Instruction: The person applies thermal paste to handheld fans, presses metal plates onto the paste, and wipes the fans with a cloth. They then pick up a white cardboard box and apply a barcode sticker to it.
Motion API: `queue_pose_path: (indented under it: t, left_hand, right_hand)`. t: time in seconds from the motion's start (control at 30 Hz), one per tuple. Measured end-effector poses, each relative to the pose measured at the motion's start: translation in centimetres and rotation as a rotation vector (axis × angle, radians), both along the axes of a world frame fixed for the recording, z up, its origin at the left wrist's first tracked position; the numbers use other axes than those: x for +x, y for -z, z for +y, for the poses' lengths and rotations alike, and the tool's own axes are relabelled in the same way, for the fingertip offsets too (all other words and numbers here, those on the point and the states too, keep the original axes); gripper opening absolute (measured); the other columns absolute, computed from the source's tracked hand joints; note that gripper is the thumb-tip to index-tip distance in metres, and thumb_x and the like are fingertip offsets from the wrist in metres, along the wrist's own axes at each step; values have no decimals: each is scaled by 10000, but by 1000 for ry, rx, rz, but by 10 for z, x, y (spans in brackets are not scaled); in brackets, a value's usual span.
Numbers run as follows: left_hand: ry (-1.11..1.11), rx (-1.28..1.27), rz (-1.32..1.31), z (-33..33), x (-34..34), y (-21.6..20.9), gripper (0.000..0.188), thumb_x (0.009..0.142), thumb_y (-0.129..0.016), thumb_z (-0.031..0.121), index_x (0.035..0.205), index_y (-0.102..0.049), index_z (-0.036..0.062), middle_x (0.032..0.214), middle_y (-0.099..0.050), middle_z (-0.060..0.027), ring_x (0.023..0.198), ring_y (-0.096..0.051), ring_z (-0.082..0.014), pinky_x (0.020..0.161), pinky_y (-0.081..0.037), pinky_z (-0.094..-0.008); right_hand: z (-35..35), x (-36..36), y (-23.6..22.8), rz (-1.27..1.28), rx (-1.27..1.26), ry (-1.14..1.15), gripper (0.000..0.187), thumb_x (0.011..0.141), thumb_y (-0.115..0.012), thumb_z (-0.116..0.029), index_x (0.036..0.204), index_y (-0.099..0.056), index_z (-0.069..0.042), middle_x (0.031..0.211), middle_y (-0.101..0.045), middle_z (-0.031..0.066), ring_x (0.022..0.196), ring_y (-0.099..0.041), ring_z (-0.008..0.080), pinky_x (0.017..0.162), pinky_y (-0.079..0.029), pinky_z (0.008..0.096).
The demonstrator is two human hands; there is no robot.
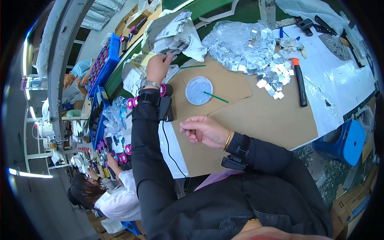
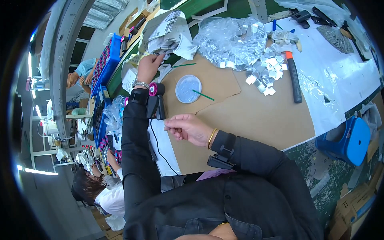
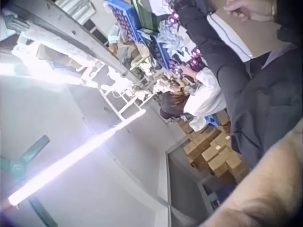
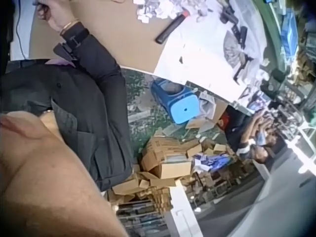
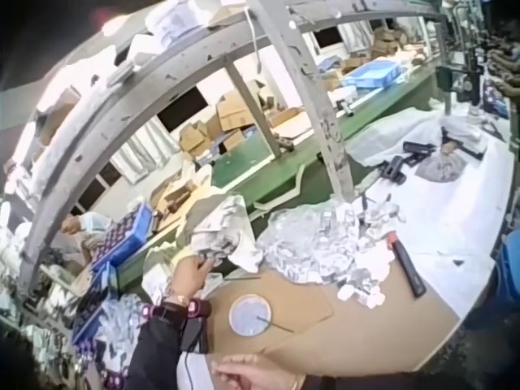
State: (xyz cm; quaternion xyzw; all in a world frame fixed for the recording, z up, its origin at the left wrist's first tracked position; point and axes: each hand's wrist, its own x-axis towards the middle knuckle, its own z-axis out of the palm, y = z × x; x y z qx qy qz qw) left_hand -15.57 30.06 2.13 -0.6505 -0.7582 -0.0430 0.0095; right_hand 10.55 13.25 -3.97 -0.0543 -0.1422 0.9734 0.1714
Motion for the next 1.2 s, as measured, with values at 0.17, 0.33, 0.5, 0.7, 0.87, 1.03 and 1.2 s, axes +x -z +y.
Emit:
queue_pose_path:
  t: [0.17,0.33,0.5,0.7,0.87,1.03,1.2]
  left_hand:
    - [74,113,-271,23,42,15,405,882,-776,440,919,-782,37,824,-740,-187,777,-708,-378,713,-545,-449]
    - [134,301,-417,28,23,14,356,887,-787,346,885,-726,-4,778,-720,-160,711,-693,-291,679,-536,-403]
    - [89,580,-633,-62,34,-63,171,908,-749,119,865,-633,1,719,-634,-22,683,-569,-75,628,-473,-259]
    - [-55,784,-253,-238,92,-102,102,911,-737,50,923,-661,-17,781,-678,-59,666,-610,-106,634,-504,-277]
    - [101,698,-248,-330,138,-40,119,874,-774,5,949,-682,-7,944,-725,-102,802,-684,-181,711,-536,-317]
    - [-61,844,-837,-375,147,6,93,902,-753,-24,966,-687,-10,1043,-732,-122,969,-678,-246,828,-539,-346]
    - [77,778,-674,-381,147,21,120,948,-695,-65,1061,-706,-28,1127,-708,-106,1116,-624,-207,929,-506,-318]
  right_hand:
    - [1,4,5,-10,35,-31,199,1052,-685,-221,974,-696,-39,853,-630,-2,700,-532,63,608,-424,241]
    - [0,-2,-1,-26,71,51,212,1044,-702,-253,951,-703,-63,809,-604,-30,663,-544,53,594,-436,225]
    - [0,2,-9,-30,162,146,180,1077,-647,-202,1063,-695,-30,845,-593,-35,729,-542,53,660,-456,228]
    - [-12,15,-29,44,355,136,228,1093,-616,-198,1181,-711,-11,912,-625,-27,782,-566,50,698,-483,229]
    - [-52,-3,-24,16,623,73,272,1084,-627,-226,1223,-732,-17,894,-652,-22,738,-565,54,689,-489,225]
    - [-75,-5,-14,-80,334,-189,222,1080,-625,-202,1152,-737,-24,905,-673,-7,740,-585,65,705,-509,234]
    - [-76,-6,14,-85,289,-195,173,1075,-624,-177,1087,-721,-35,919,-687,14,751,-610,79,705,-523,244]
